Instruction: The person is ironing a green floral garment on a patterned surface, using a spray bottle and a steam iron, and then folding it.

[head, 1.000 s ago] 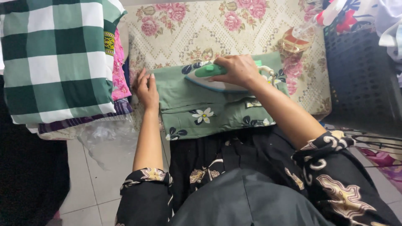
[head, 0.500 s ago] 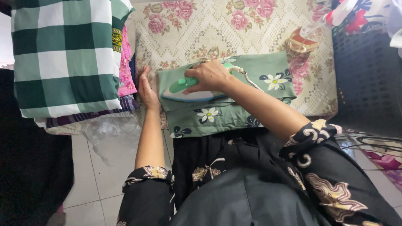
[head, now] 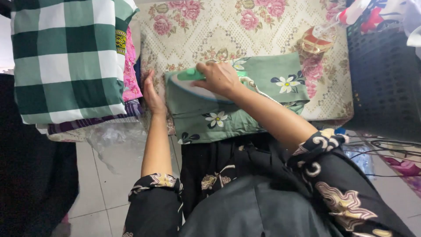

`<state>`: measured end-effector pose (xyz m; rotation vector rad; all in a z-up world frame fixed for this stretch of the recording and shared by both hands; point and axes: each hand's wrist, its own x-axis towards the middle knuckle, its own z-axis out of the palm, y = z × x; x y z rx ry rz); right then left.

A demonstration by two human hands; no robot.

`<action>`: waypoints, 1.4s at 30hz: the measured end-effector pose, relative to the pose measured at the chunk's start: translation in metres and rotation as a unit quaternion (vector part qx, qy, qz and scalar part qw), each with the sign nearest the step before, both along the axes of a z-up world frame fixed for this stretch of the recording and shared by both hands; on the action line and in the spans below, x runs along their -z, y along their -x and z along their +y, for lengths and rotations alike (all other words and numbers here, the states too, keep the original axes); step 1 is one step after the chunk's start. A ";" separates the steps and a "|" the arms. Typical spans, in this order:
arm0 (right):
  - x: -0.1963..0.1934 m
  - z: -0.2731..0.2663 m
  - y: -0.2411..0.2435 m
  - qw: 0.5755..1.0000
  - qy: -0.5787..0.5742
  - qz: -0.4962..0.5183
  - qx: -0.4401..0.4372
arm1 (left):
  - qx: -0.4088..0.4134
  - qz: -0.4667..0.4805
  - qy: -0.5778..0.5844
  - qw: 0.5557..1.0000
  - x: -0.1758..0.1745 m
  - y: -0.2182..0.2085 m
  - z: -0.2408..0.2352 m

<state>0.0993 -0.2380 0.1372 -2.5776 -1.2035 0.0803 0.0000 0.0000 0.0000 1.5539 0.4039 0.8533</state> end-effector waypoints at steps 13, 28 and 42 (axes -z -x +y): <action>0.014 -0.077 -0.068 0.995 0.061 -0.070 0.024 | 0.054 0.226 -0.295 0.927 0.034 -0.009 0.011; 0.019 -0.050 -0.041 0.997 0.060 -0.010 0.039 | 0.100 0.182 -0.249 0.946 0.024 -0.007 0.013; 0.006 0.002 0.008 0.996 0.040 0.007 -0.076 | 0.088 0.039 -0.116 0.989 0.012 -0.003 0.014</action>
